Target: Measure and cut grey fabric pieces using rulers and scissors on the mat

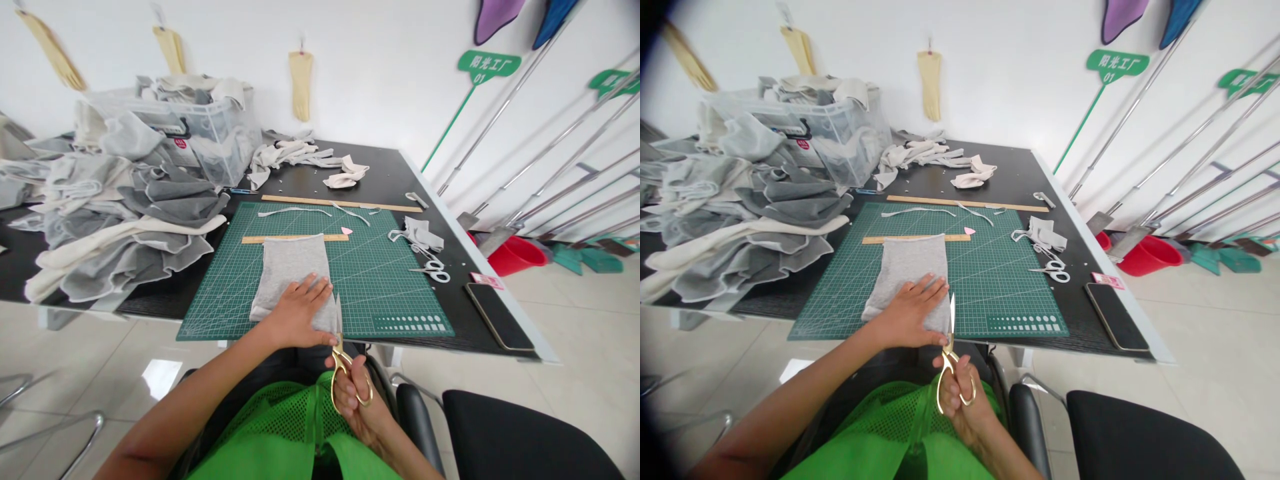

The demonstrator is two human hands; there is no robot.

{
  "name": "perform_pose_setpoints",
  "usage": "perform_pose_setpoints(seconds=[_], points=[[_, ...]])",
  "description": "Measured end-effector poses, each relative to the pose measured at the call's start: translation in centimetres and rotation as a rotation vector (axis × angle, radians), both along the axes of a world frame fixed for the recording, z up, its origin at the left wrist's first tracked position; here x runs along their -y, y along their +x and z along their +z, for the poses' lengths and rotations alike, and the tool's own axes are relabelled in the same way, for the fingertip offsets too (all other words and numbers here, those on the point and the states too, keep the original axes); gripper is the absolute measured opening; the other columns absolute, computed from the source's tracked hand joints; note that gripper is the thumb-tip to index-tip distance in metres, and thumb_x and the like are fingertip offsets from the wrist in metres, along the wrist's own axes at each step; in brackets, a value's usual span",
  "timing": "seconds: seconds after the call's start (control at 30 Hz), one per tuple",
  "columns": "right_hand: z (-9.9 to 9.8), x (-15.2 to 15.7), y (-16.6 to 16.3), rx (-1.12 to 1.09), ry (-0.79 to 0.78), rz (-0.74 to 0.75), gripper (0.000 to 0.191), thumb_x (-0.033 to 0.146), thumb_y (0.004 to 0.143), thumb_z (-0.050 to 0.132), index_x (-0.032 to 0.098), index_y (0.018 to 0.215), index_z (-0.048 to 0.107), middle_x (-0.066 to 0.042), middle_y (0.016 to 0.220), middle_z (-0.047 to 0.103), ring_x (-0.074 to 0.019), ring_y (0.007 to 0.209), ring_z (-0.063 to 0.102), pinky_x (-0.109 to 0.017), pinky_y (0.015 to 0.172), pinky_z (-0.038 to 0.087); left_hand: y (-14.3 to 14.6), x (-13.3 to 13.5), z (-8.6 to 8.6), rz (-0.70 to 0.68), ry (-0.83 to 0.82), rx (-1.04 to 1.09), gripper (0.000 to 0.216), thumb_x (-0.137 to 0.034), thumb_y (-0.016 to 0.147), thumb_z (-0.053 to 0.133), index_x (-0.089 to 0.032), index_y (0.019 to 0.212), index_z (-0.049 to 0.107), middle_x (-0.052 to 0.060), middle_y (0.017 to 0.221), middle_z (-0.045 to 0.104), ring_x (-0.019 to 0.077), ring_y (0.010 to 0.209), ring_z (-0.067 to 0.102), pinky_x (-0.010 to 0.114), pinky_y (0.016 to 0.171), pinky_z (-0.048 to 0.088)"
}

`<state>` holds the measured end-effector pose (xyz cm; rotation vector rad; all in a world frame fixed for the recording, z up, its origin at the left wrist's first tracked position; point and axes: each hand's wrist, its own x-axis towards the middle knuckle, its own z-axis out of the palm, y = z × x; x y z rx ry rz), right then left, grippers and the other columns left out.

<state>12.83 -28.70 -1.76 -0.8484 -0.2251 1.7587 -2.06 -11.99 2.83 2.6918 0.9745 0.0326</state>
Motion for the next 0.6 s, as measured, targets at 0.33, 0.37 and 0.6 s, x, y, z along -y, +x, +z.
perform_pose_setpoints(seconds=[0.33, 0.37, 0.6], points=[[-1.2, 1.3, 0.0, -0.016, -0.008, 0.079, 0.058, 0.073, 0.076, 0.07, 0.017, 0.087, 0.066, 0.012, 0.05, 0.035, -0.0022, 0.037, 0.019, -0.017, 0.034, 0.026, -0.4, 0.6, 0.3, -0.048, 0.017, -0.007, 0.116, -0.095, 0.073, 0.04, -0.021, 0.161, 0.021, 0.011, 0.168, 0.019, 0.0359, 0.156, 0.01, 0.057, 0.12, 0.018], [-1.6, 1.5, -0.1, -0.023, 0.002, 0.095, 0.059, 0.075, 0.075, 0.07, 0.017, 0.087, 0.066, 0.012, 0.049, 0.035, -0.0024, 0.036, 0.019, -0.017, 0.033, 0.026, -0.4, 0.8, 0.3, -0.05, 0.019, -0.004, 0.116, -0.095, 0.073, 0.04, -0.022, 0.161, 0.021, 0.011, 0.168, 0.02, 0.0362, 0.155, 0.01, 0.057, 0.12, 0.018], [-3.8, 1.6, -0.8, -0.036, 0.028, 0.052, 0.06, 0.077, 0.075, 0.068, 0.018, 0.087, 0.064, 0.013, 0.044, 0.033, -0.0038, 0.033, 0.015, -0.019, 0.03, 0.023, -0.3, 1.3, 0.2, -0.023, -0.016, 0.019, 0.113, -0.095, 0.075, 0.036, -0.023, 0.161, 0.022, 0.009, 0.168, 0.018, 0.0356, 0.156, 0.01, 0.057, 0.121, 0.017]])
